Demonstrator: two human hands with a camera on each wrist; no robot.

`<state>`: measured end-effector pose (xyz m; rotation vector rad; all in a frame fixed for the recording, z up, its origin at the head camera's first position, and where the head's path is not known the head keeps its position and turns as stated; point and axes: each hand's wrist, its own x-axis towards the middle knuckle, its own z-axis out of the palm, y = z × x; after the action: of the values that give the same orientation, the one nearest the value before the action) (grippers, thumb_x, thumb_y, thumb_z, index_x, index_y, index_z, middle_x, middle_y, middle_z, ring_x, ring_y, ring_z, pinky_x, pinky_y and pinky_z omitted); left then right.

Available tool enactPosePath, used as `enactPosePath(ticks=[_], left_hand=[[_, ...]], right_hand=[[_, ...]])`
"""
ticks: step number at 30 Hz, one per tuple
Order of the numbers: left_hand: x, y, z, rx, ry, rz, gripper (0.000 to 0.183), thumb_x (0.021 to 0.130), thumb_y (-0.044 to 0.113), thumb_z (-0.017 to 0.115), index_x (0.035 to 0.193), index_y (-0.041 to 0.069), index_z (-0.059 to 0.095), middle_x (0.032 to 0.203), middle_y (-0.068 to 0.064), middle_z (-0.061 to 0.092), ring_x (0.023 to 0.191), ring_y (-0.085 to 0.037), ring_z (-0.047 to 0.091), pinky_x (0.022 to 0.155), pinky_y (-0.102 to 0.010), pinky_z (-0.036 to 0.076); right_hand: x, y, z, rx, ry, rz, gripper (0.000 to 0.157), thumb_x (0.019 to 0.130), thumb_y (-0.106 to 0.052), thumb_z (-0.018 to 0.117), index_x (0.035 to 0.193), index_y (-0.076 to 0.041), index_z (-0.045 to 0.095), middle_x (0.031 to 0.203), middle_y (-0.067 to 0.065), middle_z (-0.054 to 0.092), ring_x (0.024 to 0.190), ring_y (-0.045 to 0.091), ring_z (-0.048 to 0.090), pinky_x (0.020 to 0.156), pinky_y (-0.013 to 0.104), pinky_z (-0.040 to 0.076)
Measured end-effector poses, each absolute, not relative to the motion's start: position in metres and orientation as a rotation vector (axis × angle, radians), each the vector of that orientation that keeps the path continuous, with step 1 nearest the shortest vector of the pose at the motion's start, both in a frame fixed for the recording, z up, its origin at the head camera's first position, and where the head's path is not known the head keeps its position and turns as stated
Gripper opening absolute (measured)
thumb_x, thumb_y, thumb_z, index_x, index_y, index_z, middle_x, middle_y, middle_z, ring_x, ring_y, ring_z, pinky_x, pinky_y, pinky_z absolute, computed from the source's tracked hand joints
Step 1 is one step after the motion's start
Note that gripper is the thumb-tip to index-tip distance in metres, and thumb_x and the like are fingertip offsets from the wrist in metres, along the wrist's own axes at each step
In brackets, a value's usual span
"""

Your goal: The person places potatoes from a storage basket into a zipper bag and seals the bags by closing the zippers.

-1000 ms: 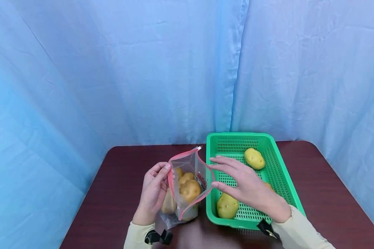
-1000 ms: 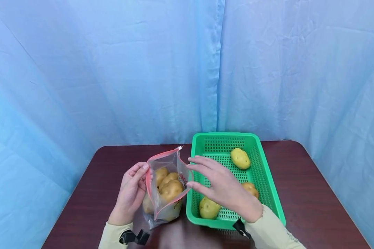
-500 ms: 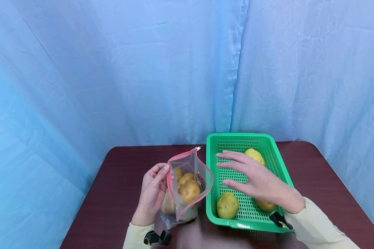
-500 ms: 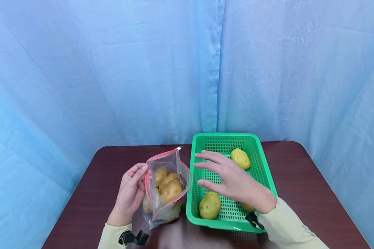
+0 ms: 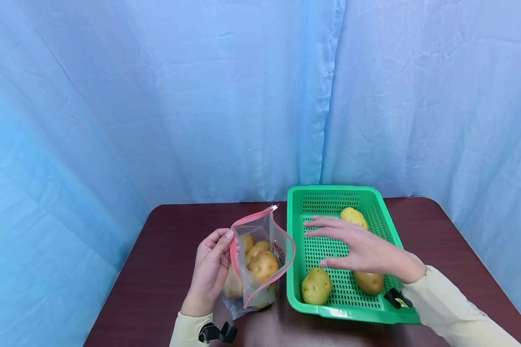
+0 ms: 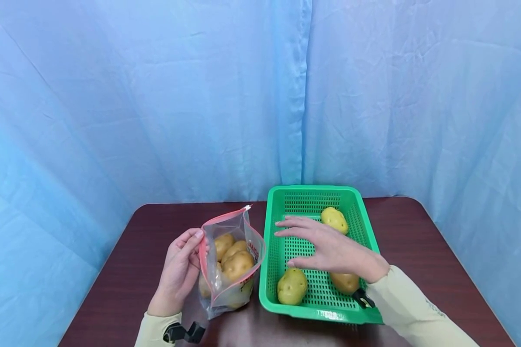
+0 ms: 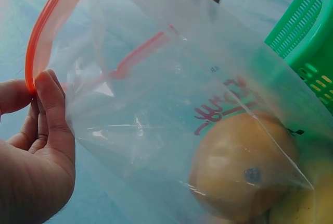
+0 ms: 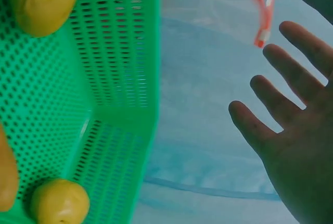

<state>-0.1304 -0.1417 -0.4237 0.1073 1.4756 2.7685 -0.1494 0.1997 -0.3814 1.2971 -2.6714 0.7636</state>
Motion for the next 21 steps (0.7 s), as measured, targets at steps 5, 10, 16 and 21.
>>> enactPosePath(ticks=[5, 10, 16, 21], left_hand=[[-0.130, -0.142, -0.424, 0.122, 1.469, 2.766, 0.016, 0.104, 0.003, 0.058, 0.093, 0.008, 0.069, 0.079, -0.001, 0.066, 0.070, -0.007, 0.064, 0.063, -0.019, 0.055], [-0.131, -0.141, -0.424, 0.121, 1.475, 2.764, 0.017, 0.104, 0.002, 0.057, 0.093, 0.008, 0.069, 0.079, 0.000, 0.066, 0.069, -0.006, 0.064, 0.062, -0.019, 0.055], [-0.131, -0.142, -0.425, 0.100, 1.509, 2.748, 0.018, 0.105, 0.003, 0.056, 0.093, 0.009, 0.068, 0.078, 0.000, 0.066, 0.069, -0.007, 0.064, 0.062, -0.019, 0.054], [-0.130, -0.142, -0.424, 0.087, 1.517, 2.748, 0.016, 0.104, 0.003, 0.058, 0.093, 0.008, 0.068, 0.078, 0.000, 0.066, 0.069, -0.007, 0.064, 0.062, -0.019, 0.054]], right_hand=[[-0.156, 0.205, -0.394, 1.279, -2.806, 0.811, 0.060, 0.093, -0.046, 0.076, 0.144, -0.018, 0.061, 0.153, 0.004, 0.052, 0.144, 0.031, 0.044, 0.109, 0.058, 0.043], [-0.165, 0.207, -0.406, 1.312, -2.868, 0.826, 0.062, 0.094, -0.048, 0.074, 0.146, -0.017, 0.059, 0.151, 0.002, 0.054, 0.140, 0.030, 0.048, 0.108, 0.056, 0.045], [-0.169, 0.206, -0.421, 1.365, -2.933, 0.866, 0.060, 0.092, -0.033, 0.080, 0.146, -0.016, 0.058, 0.150, 0.001, 0.055, 0.138, 0.029, 0.050, 0.108, 0.053, 0.045], [-0.169, 0.204, -0.431, 1.389, -2.984, 0.902, 0.060, 0.093, -0.032, 0.079, 0.147, -0.018, 0.057, 0.148, -0.001, 0.056, 0.138, 0.028, 0.051, 0.110, 0.053, 0.044]])
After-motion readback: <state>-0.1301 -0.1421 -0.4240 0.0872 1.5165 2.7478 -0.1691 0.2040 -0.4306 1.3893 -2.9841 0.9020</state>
